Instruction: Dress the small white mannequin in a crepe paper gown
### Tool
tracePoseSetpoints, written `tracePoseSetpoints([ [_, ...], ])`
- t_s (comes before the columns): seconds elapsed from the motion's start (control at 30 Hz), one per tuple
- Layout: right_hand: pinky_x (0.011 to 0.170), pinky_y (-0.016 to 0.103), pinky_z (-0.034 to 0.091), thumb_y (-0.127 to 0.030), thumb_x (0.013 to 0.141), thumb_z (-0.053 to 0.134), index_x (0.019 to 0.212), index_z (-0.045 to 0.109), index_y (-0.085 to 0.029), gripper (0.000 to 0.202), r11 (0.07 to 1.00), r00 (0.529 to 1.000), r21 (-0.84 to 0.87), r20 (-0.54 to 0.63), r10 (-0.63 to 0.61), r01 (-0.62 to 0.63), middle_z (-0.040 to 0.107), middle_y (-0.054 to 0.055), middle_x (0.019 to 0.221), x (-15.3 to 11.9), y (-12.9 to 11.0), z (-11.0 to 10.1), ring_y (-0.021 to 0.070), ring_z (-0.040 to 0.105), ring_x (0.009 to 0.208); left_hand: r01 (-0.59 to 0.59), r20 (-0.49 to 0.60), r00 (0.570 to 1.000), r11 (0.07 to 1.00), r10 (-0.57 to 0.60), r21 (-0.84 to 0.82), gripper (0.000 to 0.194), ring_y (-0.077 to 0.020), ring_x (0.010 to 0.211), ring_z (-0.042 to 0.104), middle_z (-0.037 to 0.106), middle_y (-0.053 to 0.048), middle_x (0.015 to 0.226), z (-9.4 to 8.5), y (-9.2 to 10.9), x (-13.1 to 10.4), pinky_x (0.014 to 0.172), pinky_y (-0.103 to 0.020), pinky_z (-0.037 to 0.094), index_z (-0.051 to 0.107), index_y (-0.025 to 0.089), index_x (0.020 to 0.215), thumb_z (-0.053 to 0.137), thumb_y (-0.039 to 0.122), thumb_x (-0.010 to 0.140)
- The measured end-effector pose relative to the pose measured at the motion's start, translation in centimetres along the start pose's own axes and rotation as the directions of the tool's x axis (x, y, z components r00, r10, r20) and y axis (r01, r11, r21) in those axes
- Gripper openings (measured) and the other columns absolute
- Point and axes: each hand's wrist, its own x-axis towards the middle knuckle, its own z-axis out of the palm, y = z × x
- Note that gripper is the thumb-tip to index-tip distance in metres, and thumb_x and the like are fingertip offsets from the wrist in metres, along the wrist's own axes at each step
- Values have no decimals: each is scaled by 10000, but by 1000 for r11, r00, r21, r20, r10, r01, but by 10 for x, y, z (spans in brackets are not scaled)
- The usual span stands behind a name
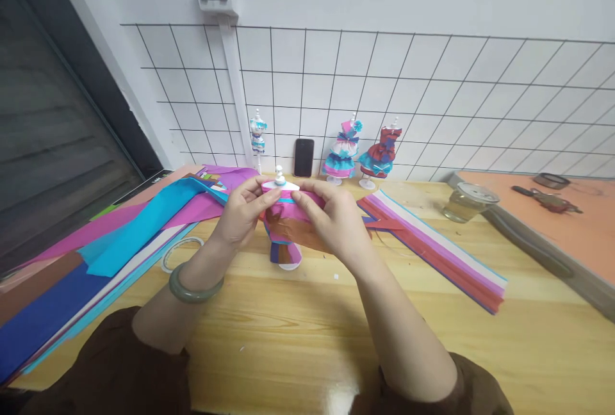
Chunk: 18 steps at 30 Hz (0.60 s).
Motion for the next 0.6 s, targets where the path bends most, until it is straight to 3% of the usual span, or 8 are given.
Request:
tracePoseSetpoints([
  [0.17,745,299,498,-320,874,560,1043,702,-193,255,1000,1000,-11,19,-4,4,732,52,990,1,1,-1,207,663,876,116,73,991,989,-109,-96,253,-154,792,662,711,-40,861,-8,-4,5,746,-302,520,681,181,893,727,368,729],
  [0.4,729,298,495,-333,877,557,1077,700,-206,277,1000,999,10,52,6,-6,735,45,980,1,3,-2,208,667,863,-6,51,999,1000,6,15,227,-184,959,649,716,-40,997,-14,-8,9,896,-334,485,722,214,883,711,394,744],
  [0.6,745,303,496,-321,890,534,1094,696,-209,283,1000,999,-17,52,10,-9,730,48,1022,1,0,-4,215,668,885,-6,32,999,1000,6,-3,505,-214,1076,616,707,-76,1043,-16,-6,10,950,-378,465,719,199,930,386,577,893],
])
